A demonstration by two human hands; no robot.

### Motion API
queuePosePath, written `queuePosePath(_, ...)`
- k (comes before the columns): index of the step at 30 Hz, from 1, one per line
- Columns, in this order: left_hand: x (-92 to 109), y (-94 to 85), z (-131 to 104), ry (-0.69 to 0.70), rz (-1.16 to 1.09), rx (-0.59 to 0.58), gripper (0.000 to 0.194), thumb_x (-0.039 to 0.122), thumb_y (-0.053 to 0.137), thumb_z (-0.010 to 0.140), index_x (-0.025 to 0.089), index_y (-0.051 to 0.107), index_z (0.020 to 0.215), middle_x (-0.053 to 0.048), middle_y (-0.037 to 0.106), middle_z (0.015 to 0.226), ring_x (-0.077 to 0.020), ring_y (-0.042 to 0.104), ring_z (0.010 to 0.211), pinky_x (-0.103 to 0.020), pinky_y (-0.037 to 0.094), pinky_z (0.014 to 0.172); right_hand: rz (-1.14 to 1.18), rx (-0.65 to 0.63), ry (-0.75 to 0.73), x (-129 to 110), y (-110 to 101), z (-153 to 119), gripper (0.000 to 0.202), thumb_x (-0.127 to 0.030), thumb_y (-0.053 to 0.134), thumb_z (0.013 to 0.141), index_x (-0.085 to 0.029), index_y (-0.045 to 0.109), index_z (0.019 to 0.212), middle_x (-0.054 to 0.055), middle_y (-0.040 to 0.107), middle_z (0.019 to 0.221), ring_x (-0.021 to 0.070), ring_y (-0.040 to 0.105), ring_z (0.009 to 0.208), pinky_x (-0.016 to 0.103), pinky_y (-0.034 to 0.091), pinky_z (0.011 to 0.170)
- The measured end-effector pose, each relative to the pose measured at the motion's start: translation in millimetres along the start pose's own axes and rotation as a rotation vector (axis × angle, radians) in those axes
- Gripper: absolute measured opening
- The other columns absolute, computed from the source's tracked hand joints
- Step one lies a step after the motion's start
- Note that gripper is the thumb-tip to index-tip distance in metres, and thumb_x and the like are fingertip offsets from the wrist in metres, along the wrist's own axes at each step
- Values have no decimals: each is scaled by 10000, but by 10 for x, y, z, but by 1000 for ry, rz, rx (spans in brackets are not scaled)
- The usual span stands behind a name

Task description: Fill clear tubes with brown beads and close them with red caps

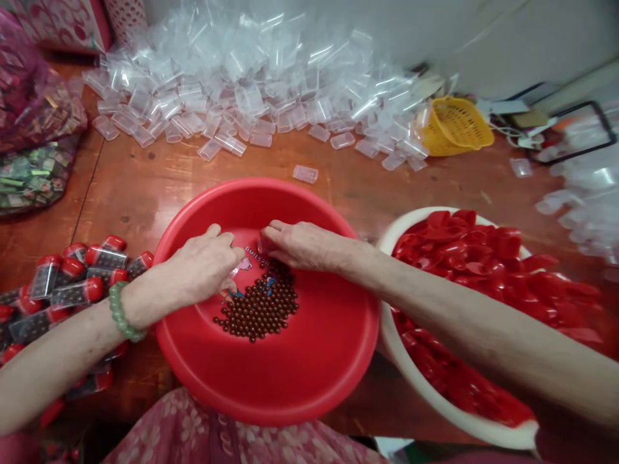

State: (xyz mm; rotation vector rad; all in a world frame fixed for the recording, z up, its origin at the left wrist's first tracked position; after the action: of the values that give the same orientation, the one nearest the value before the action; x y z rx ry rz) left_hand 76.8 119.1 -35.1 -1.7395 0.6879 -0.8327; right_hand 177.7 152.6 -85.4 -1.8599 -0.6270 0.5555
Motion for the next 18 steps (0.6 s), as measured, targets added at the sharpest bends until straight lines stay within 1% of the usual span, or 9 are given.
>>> queuePosePath(2, -17, 62, -2, -44, 19, -20, 198, 284, 652, 859, 182, 637, 1028, -100, 581, 983, -276, 526, 966, -374, 474, 799, 164, 117, -13, 2, -64, -41, 371, -300, 514, 937, -154, 504, 1278, 129, 640, 1129, 201, 643, 887, 306, 476, 722)
queuePosePath(3, -28, 74, -5, -62, 24, -27, 198, 283, 653, 857, 183, 639, 1027, -105, 582, 987, -283, 526, 973, -377, 480, 791, 231, 168, -37, -10, -95, -62, 395, -319, 510, 940, -158, 491, 1301, 128, 644, 1135, 211, 641, 939, 320, 490, 773)
queuePosePath(5, -53, 79, -13, -85, 29, -26, 203, 277, 649, 858, 185, 641, 1039, -110, 586, 1002, -277, 533, 968, -388, 491, 807, 315, 229, -64, -19, -140, -85, 378, -350, 507, 939, -161, 523, 1266, 122, 661, 1110, 219, 643, 954, 338, 500, 814)
queuePosePath(8, -84, 104, -19, -74, 26, -6, 228, 278, 630, 866, 198, 632, 1079, -107, 592, 1026, -259, 549, 962, -405, 496, 848, 332, 259, -55, -30, -201, -55, 341, -360, 529, 919, -162, 562, 1195, 122, 679, 1098, 229, 653, 952, 340, 495, 813)
queuePosePath(10, -108, 134, -17, -58, 29, 20, 273, 305, 628, 865, 206, 620, 1120, -114, 597, 1048, -271, 553, 997, -409, 500, 852, 281, 231, -19, -46, -212, 6, 353, -367, 523, 919, -158, 553, 1201, 131, 681, 1126, 242, 656, 982, 336, 482, 803)
queuePosePath(13, -152, 214, -15, -62, 50, 22, 247, 312, 615, 870, 191, 633, 1084, -135, 612, 1055, -300, 552, 1054, -406, 505, 837, 112, 110, 83, -39, -122, 122, 348, -383, 476, 940, -136, 545, 1176, 151, 696, 1059, 259, 664, 924, 323, 446, 712)
queuePosePath(15, -177, 253, -23, -75, 82, 24, 201, 275, 593, 882, 177, 640, 1051, -140, 627, 1057, -300, 550, 1087, -416, 493, 878, 23, 42, 163, 13, -40, 176, 328, -382, 456, 950, -121, 549, 1125, 163, 698, 1003, 257, 662, 856, 312, 408, 659)
queuePosePath(18, -178, 275, -50, -66, 130, 50, 219, 232, 580, 885, 166, 631, 1088, -144, 633, 1109, -291, 537, 1142, -441, 448, 976, 33, 10, 258, 124, 49, 189, 297, -391, 509, 930, -124, 557, 1053, 150, 700, 943, 227, 645, 794, 292, 377, 639)
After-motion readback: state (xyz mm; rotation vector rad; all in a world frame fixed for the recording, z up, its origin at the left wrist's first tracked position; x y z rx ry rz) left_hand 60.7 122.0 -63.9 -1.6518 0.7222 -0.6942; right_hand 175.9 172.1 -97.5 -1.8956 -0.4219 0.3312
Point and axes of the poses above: each hand's wrist, its own z-axis towards the middle knuckle, its own y-axis out of the palm, x = y × z, the point moved 10 cm from there along z, towards the middle knuckle
